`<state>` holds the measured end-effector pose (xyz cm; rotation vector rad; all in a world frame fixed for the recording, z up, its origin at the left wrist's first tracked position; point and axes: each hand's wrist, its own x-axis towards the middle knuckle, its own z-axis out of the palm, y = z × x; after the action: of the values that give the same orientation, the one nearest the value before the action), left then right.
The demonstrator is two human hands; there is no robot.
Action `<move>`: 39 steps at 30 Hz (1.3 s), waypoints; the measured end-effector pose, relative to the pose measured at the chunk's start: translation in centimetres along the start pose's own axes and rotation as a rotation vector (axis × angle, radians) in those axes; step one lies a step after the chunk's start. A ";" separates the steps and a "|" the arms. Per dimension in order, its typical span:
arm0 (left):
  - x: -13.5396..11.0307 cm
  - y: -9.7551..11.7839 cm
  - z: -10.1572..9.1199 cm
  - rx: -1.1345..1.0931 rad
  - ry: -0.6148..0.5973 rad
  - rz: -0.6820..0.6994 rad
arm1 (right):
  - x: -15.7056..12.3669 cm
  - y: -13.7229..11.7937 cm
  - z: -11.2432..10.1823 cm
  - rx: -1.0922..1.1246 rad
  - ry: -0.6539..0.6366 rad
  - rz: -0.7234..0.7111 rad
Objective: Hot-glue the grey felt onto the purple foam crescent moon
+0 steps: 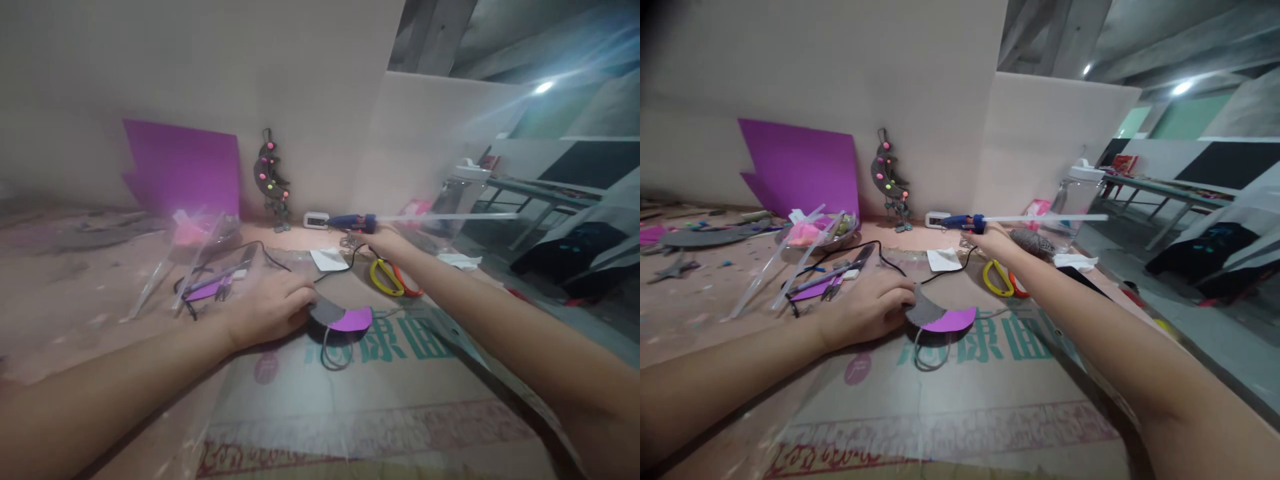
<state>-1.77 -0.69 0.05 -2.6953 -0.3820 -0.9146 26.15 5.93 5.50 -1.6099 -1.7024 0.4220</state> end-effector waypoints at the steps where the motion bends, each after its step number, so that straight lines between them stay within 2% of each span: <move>1: 0.0 -0.1 0.1 -0.023 -0.004 -0.028 | 1.1 0.3 0.6 0.033 -0.031 0.024; 4: -0.1 -0.3 0.4 -0.084 -0.014 -0.083 | 3.4 0.9 2.5 0.078 -0.072 0.047; 9: -0.2 -0.4 0.6 -0.130 -0.014 -0.128 | 5.0 1.7 5.4 0.161 -0.163 0.058; 11: -0.1 -0.5 0.7 -0.153 -0.019 -0.153 | 5.2 1.9 5.4 0.196 -0.200 0.050; 14: -0.1 -0.7 0.8 -0.199 -0.034 -0.178 | 4.8 1.8 4.3 0.248 -0.278 0.034; 17: -0.2 -0.8 1.0 -0.248 -0.067 -0.191 | 3.5 1.2 3.1 0.408 -0.432 0.064; 20: -0.2 -0.9 1.2 -0.268 -0.080 -0.203 | 2.3 0.3 3.3 0.501 -0.540 0.115; 23: -0.2 -0.9 1.2 -0.270 -0.079 -0.203 | 2.3 -0.6 4.7 0.380 -0.497 0.068; 29: -0.1 -0.8 1.1 -0.262 -0.072 -0.197 | 4.4 -0.9 7.5 0.164 -0.315 0.028; 31: -0.1 -0.9 1.1 -0.261 -0.075 -0.197 | 4.7 -0.6 7.3 0.142 -0.267 0.021; 37: -0.2 -0.7 1.1 -0.223 -0.087 -0.220 | 4.3 0.8 4.7 0.061 -0.125 0.008; 39: -0.1 -0.6 1.0 -0.210 -0.084 -0.226 | 4.1 1.2 4.7 0.039 -0.108 0.003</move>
<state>-1.51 0.15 -0.66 -2.9341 -0.6536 -0.9508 23.96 11.22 2.75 -1.5865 -1.7606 0.5496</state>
